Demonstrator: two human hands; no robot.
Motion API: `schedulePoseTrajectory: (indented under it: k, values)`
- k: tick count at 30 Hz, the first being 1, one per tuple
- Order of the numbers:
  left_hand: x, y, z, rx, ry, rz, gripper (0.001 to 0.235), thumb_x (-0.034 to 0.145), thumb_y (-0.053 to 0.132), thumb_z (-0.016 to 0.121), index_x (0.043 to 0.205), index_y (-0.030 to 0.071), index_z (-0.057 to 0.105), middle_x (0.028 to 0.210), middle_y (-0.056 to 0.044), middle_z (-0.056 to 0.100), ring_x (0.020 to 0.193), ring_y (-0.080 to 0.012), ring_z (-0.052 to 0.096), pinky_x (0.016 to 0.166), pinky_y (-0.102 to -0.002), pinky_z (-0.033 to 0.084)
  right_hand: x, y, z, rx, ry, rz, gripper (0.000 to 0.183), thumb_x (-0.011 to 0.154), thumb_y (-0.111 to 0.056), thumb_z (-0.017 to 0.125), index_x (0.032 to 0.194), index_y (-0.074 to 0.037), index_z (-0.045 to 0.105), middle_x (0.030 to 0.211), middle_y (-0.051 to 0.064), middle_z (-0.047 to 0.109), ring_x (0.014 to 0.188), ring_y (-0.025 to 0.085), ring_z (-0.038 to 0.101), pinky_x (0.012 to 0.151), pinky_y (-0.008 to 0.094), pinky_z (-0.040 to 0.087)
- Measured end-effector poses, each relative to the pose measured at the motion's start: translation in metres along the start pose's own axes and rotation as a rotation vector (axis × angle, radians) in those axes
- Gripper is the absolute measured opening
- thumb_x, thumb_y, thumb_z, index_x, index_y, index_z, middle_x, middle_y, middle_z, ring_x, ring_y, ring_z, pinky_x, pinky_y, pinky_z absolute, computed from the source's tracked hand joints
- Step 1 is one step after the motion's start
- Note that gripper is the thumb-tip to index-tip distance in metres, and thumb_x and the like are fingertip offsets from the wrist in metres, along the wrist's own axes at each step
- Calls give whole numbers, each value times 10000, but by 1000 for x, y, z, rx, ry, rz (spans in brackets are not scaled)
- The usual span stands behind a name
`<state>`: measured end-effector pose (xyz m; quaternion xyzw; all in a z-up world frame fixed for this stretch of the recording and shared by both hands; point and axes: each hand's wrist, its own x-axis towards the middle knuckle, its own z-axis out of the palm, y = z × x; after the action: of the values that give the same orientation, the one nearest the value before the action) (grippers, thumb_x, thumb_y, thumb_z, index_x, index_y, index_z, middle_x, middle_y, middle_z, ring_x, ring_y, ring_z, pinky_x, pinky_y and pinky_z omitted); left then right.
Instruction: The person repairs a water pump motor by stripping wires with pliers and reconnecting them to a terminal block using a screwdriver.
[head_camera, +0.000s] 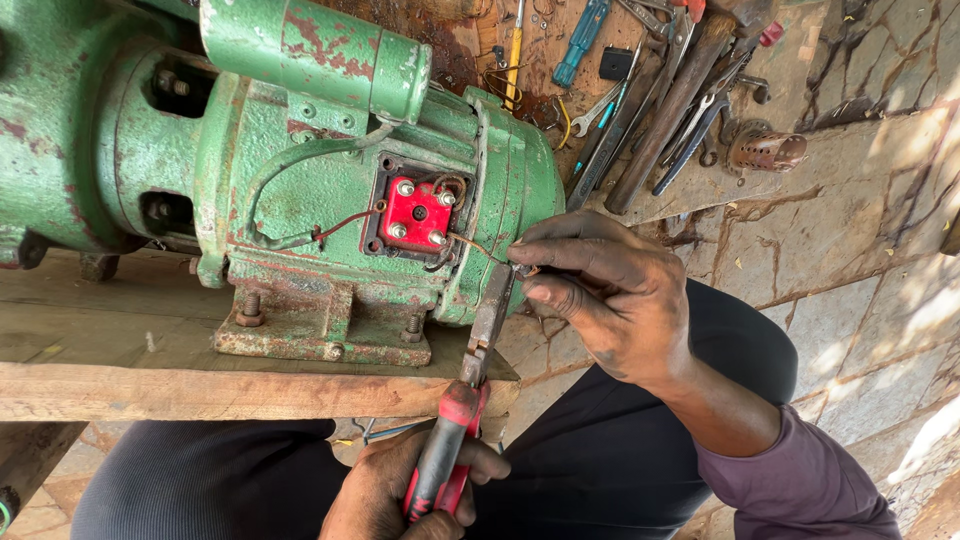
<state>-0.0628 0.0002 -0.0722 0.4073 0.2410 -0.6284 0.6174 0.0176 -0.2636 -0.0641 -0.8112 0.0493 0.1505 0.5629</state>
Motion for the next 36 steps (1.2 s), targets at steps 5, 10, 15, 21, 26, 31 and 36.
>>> schedulePoseTrajectory:
  k: [5, 10, 15, 21, 26, 31, 36]
  values:
    - [-7, 9, 4, 232, 66, 155, 568, 660, -80, 665, 1212, 15, 759, 927, -98, 790, 760, -172, 729, 714, -316, 615, 5, 0, -4, -355, -34, -238, 253, 913, -69, 787, 1163, -71, 744, 1141, 96, 726, 941, 147, 769, 803, 244, 614]
    - [-12, 7, 5, 328, 100, 251, 559, 667, -71, 637, 1201, 34, 762, 894, -71, 789, 770, -158, 728, 730, -301, 614, 11, 0, 4, -499, 57, -282, 130, 997, -164, 732, 979, -36, 739, 944, 73, 757, 779, 133, 749, 663, 257, 580]
    - [-15, 6, 2, 368, 106, 293, 552, 674, -63, 608, 1190, 54, 765, 860, -44, 788, 780, -144, 727, 747, -286, 612, 15, -8, 8, -191, 25, 289, 322, 1001, -256, 686, 762, -41, 672, 631, 21, 692, 548, 83, 709, 493, 235, 533]
    - [-15, 6, -2, 390, 115, 322, 547, 682, -53, 574, 1176, 77, 768, 821, -11, 786, 791, -127, 725, 766, -268, 611, 18, -17, 6, -323, 9, 29, 216, 1009, -189, 694, 878, -19, 719, 728, 50, 694, 612, 88, 671, 575, 245, 501]
    - [-12, 4, -7, 361, 43, 335, 494, 706, -62, 598, 1162, 65, 739, 847, -17, 800, 811, -131, 760, 770, -277, 617, 16, -17, 2, -156, -18, -79, 163, 972, -116, 739, 1063, 19, 733, 965, 100, 732, 800, 130, 702, 679, 249, 575]
    - [-7, 4, -10, 405, -46, 206, 341, 706, -37, 710, 1034, 40, 764, 838, -49, 767, 783, -140, 781, 771, -303, 604, 11, -6, 6, 67, 23, 156, 135, 969, -102, 715, 1032, 8, 762, 952, 95, 761, 749, 137, 747, 630, 262, 613]
    - [-7, -1, -9, 197, -36, 185, 474, 648, -31, 612, 1098, 50, 736, 783, -56, 734, 722, -125, 705, 726, -268, 543, 7, -2, 17, 49, 124, 108, 135, 955, -98, 721, 1026, 10, 763, 956, 89, 755, 750, 134, 727, 660, 274, 608]
